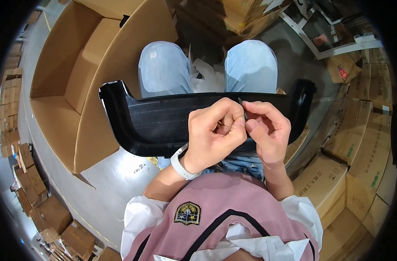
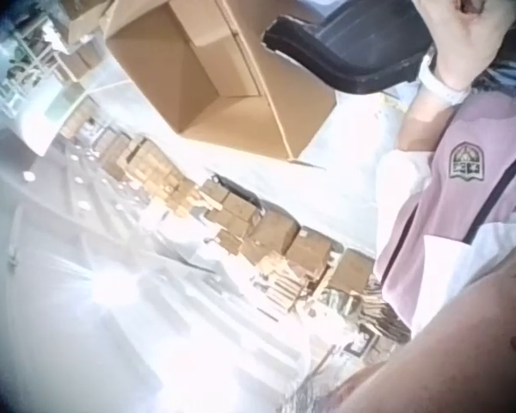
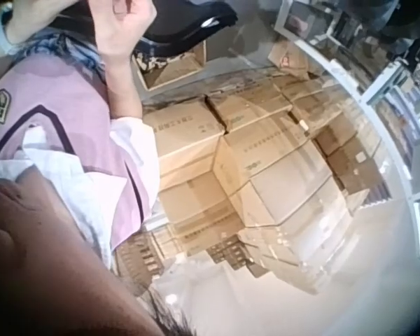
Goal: Apply adhesive pads to black plastic components and pack them into a cardboard box.
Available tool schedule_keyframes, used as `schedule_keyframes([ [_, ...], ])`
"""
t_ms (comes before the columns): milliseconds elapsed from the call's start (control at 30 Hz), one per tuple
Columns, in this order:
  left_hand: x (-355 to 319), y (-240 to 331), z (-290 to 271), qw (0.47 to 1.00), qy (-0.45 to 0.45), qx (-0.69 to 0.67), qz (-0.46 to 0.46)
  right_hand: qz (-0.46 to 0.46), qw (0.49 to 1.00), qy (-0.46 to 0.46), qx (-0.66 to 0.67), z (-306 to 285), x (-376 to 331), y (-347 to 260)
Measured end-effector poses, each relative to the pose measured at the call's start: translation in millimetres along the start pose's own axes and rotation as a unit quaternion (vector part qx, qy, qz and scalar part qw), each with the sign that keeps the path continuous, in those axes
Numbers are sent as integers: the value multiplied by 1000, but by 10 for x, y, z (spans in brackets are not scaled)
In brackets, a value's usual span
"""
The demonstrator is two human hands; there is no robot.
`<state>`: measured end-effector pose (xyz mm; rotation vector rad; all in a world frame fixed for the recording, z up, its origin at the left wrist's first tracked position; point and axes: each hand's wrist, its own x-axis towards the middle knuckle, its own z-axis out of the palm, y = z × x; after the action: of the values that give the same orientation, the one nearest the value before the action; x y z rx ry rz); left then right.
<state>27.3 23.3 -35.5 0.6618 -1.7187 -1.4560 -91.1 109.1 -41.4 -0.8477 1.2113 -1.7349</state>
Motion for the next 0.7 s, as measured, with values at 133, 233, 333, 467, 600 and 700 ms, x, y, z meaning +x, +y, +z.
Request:
schedule_keyframes([
  [133, -25, -20, -46, 1000, -28, 12, -7, 7, 992, -23, -122, -53, -4, -55],
  [233, -68, -55, -144, 992, -42, 111, -34, 92, 991, 27, -92, -82, -36, -120],
  [333, -97, -103, -361, 965, 57, 256, -24, 52, 980, 146, -125, -274, -143, -69],
  [467, -149, -261, -665, 952, 161, 249, -75, -123, 911, 87, -385, -411, -316, 158],
  [600, -180, -344, -749, 960, 172, 197, -95, -324, 793, 17, -516, -329, -359, 420],
  [700, -216, -393, -740, 962, 171, 186, -103, -345, 776, 7, -528, -295, -369, 499],
])
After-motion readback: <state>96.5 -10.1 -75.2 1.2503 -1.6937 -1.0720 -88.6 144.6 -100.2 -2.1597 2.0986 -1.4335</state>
